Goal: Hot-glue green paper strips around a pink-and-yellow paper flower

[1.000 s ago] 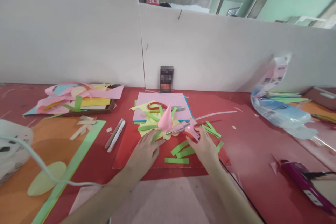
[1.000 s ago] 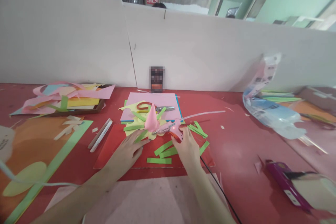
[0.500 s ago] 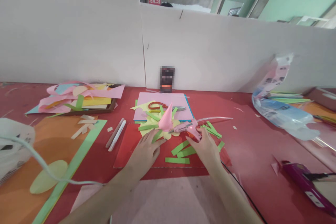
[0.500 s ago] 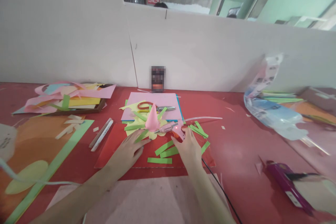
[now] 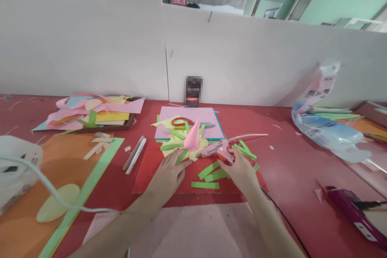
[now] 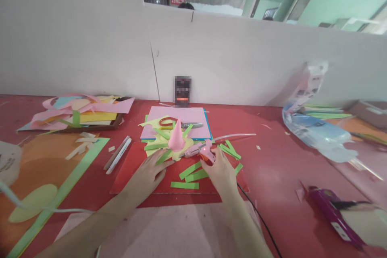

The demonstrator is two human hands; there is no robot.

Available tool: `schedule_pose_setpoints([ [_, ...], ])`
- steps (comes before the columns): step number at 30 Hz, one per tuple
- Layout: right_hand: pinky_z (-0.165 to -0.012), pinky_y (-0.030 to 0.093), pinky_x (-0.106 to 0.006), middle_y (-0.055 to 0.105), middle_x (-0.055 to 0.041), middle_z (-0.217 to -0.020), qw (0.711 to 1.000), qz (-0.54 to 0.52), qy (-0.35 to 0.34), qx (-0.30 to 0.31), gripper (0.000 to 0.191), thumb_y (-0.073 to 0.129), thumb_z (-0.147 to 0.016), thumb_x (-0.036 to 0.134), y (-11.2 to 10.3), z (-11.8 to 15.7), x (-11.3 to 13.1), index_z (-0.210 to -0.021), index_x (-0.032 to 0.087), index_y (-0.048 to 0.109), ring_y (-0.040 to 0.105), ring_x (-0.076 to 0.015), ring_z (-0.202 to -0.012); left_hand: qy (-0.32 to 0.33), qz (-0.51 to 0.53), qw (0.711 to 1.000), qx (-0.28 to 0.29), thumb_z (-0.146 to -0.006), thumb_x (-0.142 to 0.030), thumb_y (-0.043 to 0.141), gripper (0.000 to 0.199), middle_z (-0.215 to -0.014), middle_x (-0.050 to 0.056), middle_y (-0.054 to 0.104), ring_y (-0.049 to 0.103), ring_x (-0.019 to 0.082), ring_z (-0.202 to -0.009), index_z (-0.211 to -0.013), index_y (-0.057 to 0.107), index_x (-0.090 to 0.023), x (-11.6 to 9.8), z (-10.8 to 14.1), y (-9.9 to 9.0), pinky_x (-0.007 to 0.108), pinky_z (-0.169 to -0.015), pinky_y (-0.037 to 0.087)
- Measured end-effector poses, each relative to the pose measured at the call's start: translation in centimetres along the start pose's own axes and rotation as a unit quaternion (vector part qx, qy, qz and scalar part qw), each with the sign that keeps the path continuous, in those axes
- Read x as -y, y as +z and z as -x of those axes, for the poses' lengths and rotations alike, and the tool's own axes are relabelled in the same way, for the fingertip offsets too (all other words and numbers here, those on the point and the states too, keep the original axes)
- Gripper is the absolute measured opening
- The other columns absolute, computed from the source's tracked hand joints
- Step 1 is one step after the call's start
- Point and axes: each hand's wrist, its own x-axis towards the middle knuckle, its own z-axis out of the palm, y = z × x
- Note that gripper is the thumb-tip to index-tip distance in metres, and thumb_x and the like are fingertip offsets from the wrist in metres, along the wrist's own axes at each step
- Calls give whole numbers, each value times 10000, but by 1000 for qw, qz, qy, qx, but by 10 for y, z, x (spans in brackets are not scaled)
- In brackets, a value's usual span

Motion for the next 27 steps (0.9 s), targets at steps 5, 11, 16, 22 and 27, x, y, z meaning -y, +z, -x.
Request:
schedule_pose_setpoints([
  [5, -601, 391, -293, 577, -16, -807, 1000, -22, -13, 6, 340, 547, -666, 479, -1, 1, 2, -893, 236, 471, 562, -206, -744, 5, 3, 1000, 2, -794, -71, 428, 415, -1314, 29, 380, 365, 234, -1205, -1116, 566, -293, 0, 0, 0, 417, -978, 379],
  [11, -619, 402, -303, 591, -25, -813, 997, -75, 28, -16, 364, 541, -658, 515, -1, 0, 6, -878, 228, 495, 557, -202, -727, 12, 8, 1000, -7, -804, -70, 417, 414, -1318, 24, 367, 359, 225, -1209, -1118, 556, -299, -2, 0, -2, 400, -979, 372],
  [16, -652, 398, -298, 597, -51, -862, 984, -110, 89, -104, 426, 558, -639, 537, -7, -6, 2, -906, 208, 508, 550, -196, -757, 4, 25, 1000, -16, -859, -158, 406, 285, -1154, 42, 483, 456, 200, -1084, -1074, 559, -264, -7, -1, -8, 377, -925, 400],
  [22, -701, 386, -324, 578, -94, -912, 979, -69, 115, -156, 389, 553, -650, 514, -9, -14, -22, -863, 191, 512, 522, -222, -830, 0, 60, 996, 65, -816, -379, 518, 215, -947, 34, 545, 514, 201, -892, -940, 576, -212, -16, 2, -9, 361, -804, 429],
  [27, -733, 382, -363, 563, -110, -888, 983, -30, 80, -162, 412, 500, -700, 541, -8, -13, -25, -888, 175, 525, 505, -238, -837, 20, 83, 993, 85, -823, -410, 497, 244, -958, 29, 556, 505, 198, -917, -942, 558, -206, -17, 3, -7, 346, -814, 403],
])
